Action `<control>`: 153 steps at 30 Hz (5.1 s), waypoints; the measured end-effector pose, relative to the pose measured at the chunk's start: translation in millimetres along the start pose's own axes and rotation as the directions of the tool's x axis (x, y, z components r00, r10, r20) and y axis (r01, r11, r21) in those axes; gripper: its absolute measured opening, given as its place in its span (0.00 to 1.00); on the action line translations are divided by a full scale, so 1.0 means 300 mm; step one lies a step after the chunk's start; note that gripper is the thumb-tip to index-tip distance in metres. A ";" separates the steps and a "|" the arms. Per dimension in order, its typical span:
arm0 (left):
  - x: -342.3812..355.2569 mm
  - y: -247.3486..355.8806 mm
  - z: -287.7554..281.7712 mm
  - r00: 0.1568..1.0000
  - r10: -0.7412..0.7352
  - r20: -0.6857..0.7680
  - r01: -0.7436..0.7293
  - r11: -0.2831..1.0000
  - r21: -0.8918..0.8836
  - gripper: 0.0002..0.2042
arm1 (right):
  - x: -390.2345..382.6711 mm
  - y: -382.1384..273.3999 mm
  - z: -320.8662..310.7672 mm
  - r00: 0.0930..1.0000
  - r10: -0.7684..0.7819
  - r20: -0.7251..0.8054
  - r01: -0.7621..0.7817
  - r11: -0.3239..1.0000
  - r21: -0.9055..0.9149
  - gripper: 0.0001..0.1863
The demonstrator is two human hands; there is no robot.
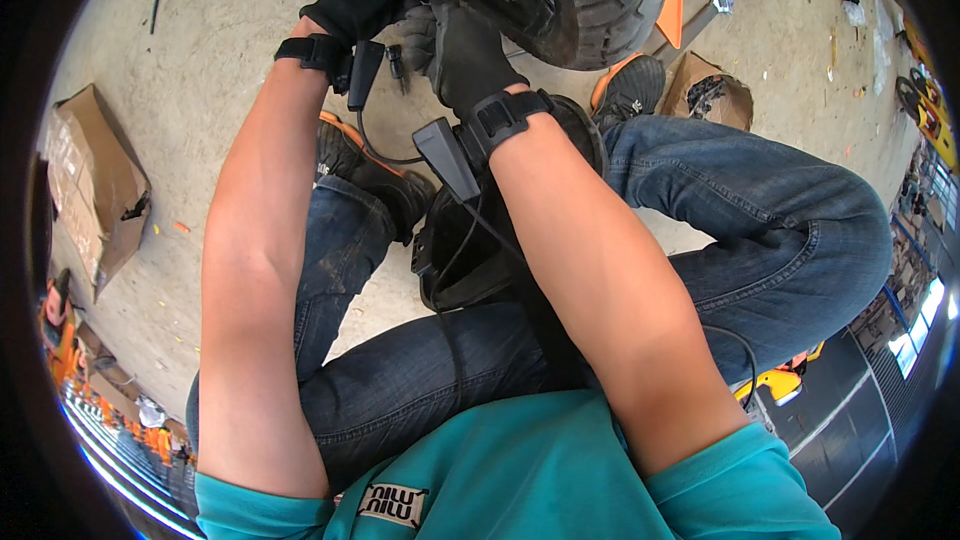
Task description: The person removes a bolt and a washer from a motorcycle wheel using a wrench and their hands. They move a black cable and several small metal components aside while working on the axle area.
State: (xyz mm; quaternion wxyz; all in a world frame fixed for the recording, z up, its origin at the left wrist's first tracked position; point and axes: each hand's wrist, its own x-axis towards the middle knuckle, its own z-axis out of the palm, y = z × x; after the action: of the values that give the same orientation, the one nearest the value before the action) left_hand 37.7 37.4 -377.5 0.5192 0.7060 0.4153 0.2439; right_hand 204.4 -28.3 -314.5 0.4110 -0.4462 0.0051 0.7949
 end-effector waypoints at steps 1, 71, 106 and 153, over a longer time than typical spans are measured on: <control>0.000 -0.010 -0.004 0.995 0.104 0.004 -0.103 0.975 0.197 0.06 | 0.005 -0.006 0.002 0.997 0.063 0.034 -0.065 0.996 0.056 0.10; 0.014 0.045 -0.036 0.997 -0.030 0.066 0.019 0.988 0.155 0.14 | 0.045 -0.036 -0.034 0.987 0.050 0.150 -0.023 0.984 -0.178 0.16; 0.022 0.020 0.013 0.954 -0.281 0.107 0.287 0.749 -0.597 0.11 | 0.000 -0.026 0.063 0.983 -0.081 -0.165 0.029 0.955 -0.295 0.11; -0.059 0.065 0.010 0.974 -0.053 -0.222 -0.029 0.936 -0.352 0.10 | 0.014 -0.020 0.035 0.973 -0.043 -0.226 -0.006 0.978 -0.210 0.14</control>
State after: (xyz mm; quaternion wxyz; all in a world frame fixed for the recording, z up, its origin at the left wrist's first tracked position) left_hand 37.1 18.8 -358.7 0.5878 0.5662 0.4258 0.3907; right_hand 199.9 -17.7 -308.9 0.3659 -0.5759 -0.0353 0.7302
